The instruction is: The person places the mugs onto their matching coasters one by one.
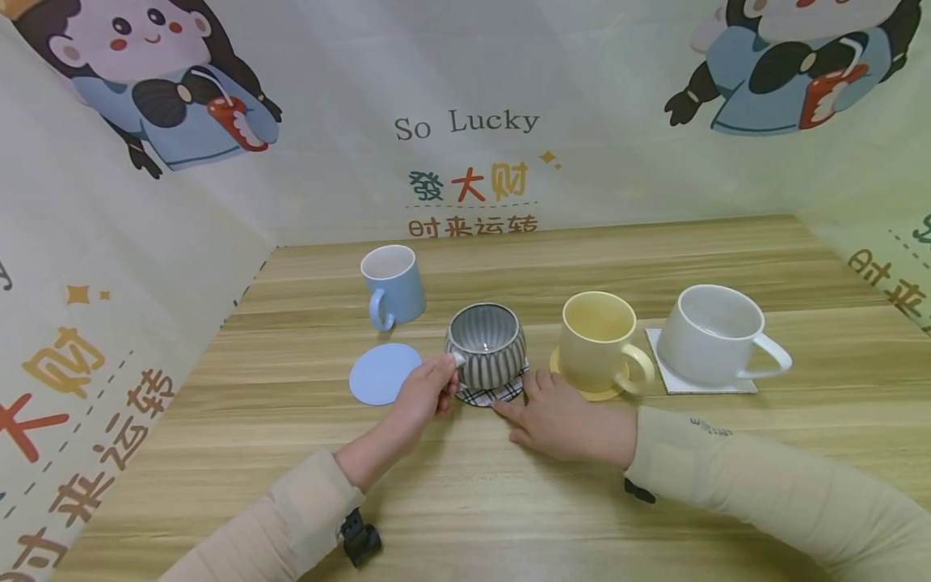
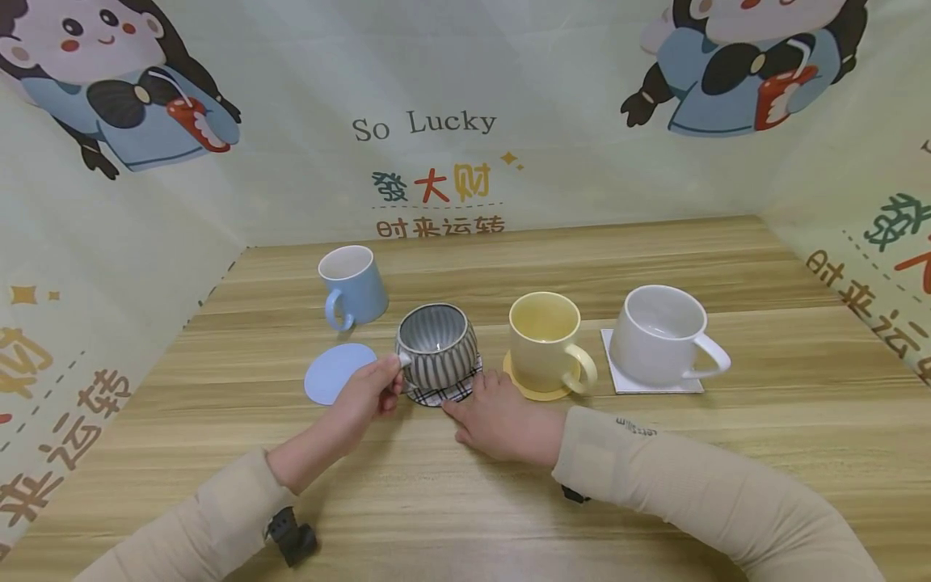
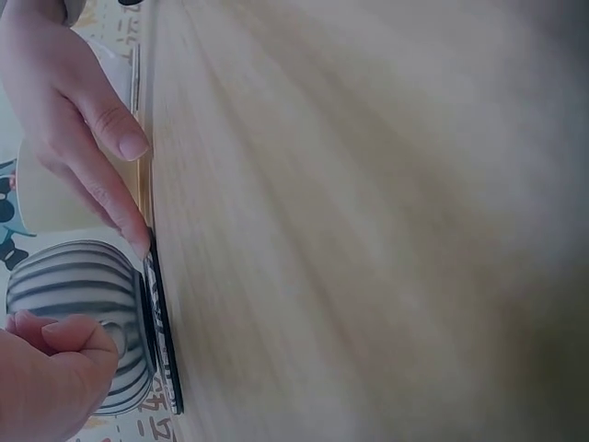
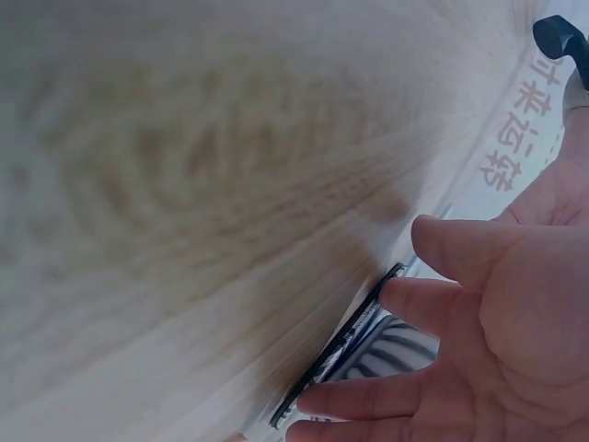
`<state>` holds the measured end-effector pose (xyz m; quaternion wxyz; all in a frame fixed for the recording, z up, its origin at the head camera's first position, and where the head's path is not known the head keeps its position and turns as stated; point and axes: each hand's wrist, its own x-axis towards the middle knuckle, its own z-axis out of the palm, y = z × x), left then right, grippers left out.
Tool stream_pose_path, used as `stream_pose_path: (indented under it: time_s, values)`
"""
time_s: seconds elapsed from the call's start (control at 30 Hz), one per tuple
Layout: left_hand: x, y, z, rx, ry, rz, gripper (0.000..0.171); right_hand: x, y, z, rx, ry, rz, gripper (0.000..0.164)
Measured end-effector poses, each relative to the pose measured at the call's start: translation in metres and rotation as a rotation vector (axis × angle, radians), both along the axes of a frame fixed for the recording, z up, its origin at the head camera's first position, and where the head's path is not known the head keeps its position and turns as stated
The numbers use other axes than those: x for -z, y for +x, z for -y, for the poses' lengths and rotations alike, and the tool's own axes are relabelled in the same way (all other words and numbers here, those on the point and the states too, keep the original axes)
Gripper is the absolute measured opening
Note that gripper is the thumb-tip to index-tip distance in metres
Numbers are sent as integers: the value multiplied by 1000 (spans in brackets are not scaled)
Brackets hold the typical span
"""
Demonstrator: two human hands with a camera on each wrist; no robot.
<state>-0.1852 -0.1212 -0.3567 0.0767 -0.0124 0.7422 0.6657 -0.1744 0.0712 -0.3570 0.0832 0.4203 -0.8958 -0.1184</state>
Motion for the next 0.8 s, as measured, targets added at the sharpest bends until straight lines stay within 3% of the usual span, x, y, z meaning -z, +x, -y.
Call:
stream_pose_path:
  time_s: [0.33, 0.8]
  values:
    - [1, 0, 1, 18, -26, 5, 32, 0, -1, 1, 24, -1, 69, 41]
    - [-2, 3, 2, 61, -60, 51, 33, 3, -3, 2, 29, 10, 78, 41]
